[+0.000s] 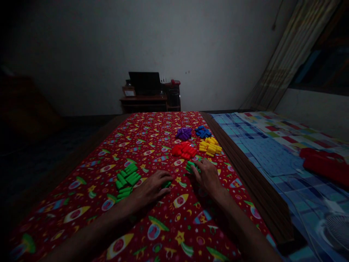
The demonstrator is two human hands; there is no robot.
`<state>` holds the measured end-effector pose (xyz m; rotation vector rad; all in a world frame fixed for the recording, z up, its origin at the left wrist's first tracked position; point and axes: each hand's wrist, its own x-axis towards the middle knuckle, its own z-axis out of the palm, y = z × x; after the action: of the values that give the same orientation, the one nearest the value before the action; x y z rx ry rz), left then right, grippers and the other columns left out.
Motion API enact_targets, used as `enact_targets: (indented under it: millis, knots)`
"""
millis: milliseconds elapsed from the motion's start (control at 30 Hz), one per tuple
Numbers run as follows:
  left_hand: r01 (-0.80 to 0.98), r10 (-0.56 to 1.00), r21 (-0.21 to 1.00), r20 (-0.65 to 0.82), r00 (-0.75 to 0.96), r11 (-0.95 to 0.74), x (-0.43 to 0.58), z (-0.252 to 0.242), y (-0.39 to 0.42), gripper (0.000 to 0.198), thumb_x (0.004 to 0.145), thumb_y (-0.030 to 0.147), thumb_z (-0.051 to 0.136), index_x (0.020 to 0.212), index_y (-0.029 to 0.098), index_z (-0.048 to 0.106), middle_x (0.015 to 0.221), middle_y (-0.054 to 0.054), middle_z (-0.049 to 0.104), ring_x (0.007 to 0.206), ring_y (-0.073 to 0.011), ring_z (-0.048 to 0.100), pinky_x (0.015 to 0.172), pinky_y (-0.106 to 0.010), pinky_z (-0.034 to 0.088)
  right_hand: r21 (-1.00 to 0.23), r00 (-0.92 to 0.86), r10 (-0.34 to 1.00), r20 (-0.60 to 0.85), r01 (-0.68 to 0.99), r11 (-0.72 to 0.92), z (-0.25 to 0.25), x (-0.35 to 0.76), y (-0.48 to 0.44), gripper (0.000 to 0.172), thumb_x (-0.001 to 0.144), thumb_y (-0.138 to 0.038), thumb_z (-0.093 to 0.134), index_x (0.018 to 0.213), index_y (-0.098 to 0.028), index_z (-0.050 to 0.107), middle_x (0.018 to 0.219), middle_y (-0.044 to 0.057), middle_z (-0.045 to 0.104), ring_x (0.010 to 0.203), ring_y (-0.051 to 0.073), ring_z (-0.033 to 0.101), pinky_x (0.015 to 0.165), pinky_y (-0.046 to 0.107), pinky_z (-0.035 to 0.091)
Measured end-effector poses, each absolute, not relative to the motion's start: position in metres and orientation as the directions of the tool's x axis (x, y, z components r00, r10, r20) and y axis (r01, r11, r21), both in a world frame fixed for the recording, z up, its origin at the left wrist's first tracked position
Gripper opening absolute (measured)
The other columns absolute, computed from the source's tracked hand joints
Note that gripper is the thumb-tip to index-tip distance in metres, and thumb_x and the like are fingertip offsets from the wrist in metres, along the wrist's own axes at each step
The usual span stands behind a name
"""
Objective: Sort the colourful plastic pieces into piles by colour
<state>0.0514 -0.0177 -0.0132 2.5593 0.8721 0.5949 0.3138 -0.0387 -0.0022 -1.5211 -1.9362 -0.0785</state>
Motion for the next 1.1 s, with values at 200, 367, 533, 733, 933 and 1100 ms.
enact_targets:
  millis: [200, 367, 533, 733, 933, 1100]
  knots:
    - [0.431, 0.726, 0.649, 0.289, 0.624, -0.627, 0.052, -0.018, -0.016, 0.044, 0.087, 0.034, 0.062, 0.129, 0.028, 0.051, 0.122, -0.007, 0.056, 0.109, -0.0224, 0.057, 0.093, -0.039, 0.05, -0.324, -0.023, 0.859, 0.511, 0.921, 0.217, -0.006, 0.329, -0.04, 0.024, 0.09, -0.027, 0.047, 0.096, -0.018, 0.069, 0.085, 0.01, 0.07, 0.077, 0.023, 0.066, 0.07, 0.034, 0.05]
    - [0.295, 0.84, 0.861, 0.236, 0.488, -0.414, 0.065, -0.018, -0.012, 0.064, 0.075, 0.035, 0.073, 0.132, 0.027, 0.046, 0.126, -0.009, 0.056, 0.111, -0.0254, 0.059, 0.091, -0.042, 0.053, -0.44, -0.239, 0.776, 0.584, 0.71, 0.55, -0.001, 0.296, -0.048, 0.024, 0.093, -0.027, 0.048, 0.108, -0.021, 0.065, 0.1, 0.009, 0.07, 0.089, 0.02, 0.067, 0.078, 0.033, 0.054]
    - [0.141, 0.826, 0.985, 0.003, 0.563, -0.1, 0.075, -0.015, -0.022, 0.069, 0.077, 0.04, 0.068, 0.137, 0.023, 0.038, 0.115, -0.009, 0.065, 0.098, -0.0229, 0.067, 0.08, -0.036, 0.056, -0.348, -0.559, 0.628, 0.541, 0.531, 0.772, -0.007, 0.264, -0.057, 0.035, 0.092, -0.02, 0.048, 0.127, -0.019, 0.052, 0.121, 0.013, 0.062, 0.109, 0.021, 0.059, 0.087, 0.036, 0.052]
    - [0.343, 0.792, 0.799, 0.25, 0.557, -0.493, 0.059, 0.006, -0.014, 0.042, 0.088, 0.04, 0.056, 0.126, 0.022, 0.054, 0.119, -0.011, 0.062, 0.108, -0.0241, 0.061, 0.089, -0.038, 0.052, -0.34, -0.359, 0.69, 0.628, 0.671, 0.659, -0.008, 0.29, -0.037, 0.02, 0.093, -0.023, 0.048, 0.107, -0.019, 0.062, 0.097, 0.01, 0.069, 0.087, 0.021, 0.064, 0.075, 0.033, 0.053]
    - [0.655, 0.732, 0.352, 0.469, 0.494, -0.668, -0.004, 0.009, 0.04, 0.038, 0.091, 0.039, 0.044, 0.118, 0.018, 0.061, 0.123, -0.013, 0.059, 0.116, -0.0269, 0.055, 0.1, -0.045, 0.044, -0.276, -0.221, 0.774, 0.594, 0.847, 0.454, -0.004, 0.329, -0.004, 0.024, 0.087, -0.014, 0.048, 0.098, -0.019, 0.068, 0.103, 0.012, 0.068, 0.095, 0.025, 0.062, 0.082, 0.039, 0.051]
    - [0.809, 0.853, 0.3, 0.316, 0.415, -0.505, -0.049, -0.014, 0.075, 0.038, 0.084, 0.042, 0.05, 0.107, 0.017, 0.067, 0.114, -0.014, 0.066, 0.109, -0.0279, 0.06, 0.097, -0.042, 0.045, -0.261, -0.263, 0.79, 0.553, 0.846, 0.465, -0.012, 0.341, -0.006, 0.026, 0.081, -0.013, 0.051, 0.098, -0.019, 0.069, 0.111, 0.013, 0.067, 0.1, 0.026, 0.061, 0.084, 0.039, 0.051]
